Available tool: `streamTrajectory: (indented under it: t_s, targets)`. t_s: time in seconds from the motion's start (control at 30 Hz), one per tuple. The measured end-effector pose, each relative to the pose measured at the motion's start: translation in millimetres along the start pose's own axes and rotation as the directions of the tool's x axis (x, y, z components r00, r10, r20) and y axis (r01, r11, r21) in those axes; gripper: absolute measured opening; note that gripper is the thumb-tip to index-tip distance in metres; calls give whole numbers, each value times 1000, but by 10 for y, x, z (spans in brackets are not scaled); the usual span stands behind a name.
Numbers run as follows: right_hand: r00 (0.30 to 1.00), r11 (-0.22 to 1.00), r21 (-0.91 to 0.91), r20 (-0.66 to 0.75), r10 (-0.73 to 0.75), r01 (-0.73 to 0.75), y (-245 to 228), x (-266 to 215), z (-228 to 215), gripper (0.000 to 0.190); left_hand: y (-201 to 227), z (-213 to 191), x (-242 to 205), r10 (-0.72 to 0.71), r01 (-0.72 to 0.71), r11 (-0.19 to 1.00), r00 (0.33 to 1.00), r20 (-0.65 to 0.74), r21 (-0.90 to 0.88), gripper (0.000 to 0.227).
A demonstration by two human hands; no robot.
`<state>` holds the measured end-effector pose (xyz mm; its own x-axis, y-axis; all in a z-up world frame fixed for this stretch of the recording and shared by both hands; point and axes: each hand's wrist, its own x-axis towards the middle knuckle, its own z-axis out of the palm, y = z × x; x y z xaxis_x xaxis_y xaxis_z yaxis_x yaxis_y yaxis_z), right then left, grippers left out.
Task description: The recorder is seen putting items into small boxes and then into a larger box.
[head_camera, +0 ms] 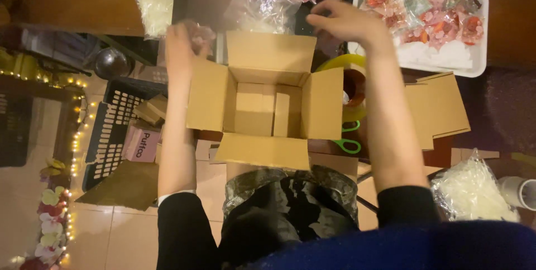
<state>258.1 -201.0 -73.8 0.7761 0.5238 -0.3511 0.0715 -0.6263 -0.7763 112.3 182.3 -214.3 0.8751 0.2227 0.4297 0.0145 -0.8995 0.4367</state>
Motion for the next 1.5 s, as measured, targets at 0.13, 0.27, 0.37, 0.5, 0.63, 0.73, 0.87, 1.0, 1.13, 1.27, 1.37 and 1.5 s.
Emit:
streamTrajectory:
  t_s: [0.13,0.27,0.37,0.5,0.63,0.73,0.87,1.0,1.13,1.27,1.37,1.5]
  targets:
    - [980,970,-152,15,197,-192,245,629,235,72,248,-79,-4,-37,36,993,999,10,113,55]
    - [992,985,-125,10,123,-121,498,990,446,75,447,-152,-5,125,-130,981,991,41,144,60]
    - [997,989,-147,82,16,-4,554,1098,517,61,290,159,-29,317,-327,917,945,80,228,49]
    - [985,988,119,129,-118,103,480,1039,546,40,257,342,-3,421,-411,886,907,3,214,39]
    - [990,961,252,55,-131,113,408,895,412,35,648,-162,72,340,-338,939,940,24,-66,41]
    - [991,919,372,-14,-132,128,347,699,216,33,745,-399,100,195,-166,954,976,97,-249,33]
    - [958,748,606,-98,-269,272,369,461,-181,28,607,-648,192,185,-164,968,978,97,-192,36]
    - [912,624,667,-255,-322,407,388,236,-532,17,610,-1013,394,233,-235,969,972,-39,-74,41]
    - [874,634,601,-315,-371,486,100,-126,-557,17,1215,-1395,435,228,-276,895,958,-174,-349,34]
    - [870,689,547,-172,-463,475,-445,-500,-345,20,1954,-1435,298,321,-243,768,947,28,-592,60]
    - [847,730,453,-122,-518,512,-748,-746,-245,27,2016,-1322,226,303,-242,824,952,37,-512,54]
    - [786,716,336,-158,-598,612,-592,-753,-262,31,1882,-1346,192,207,-132,836,975,83,-532,43]
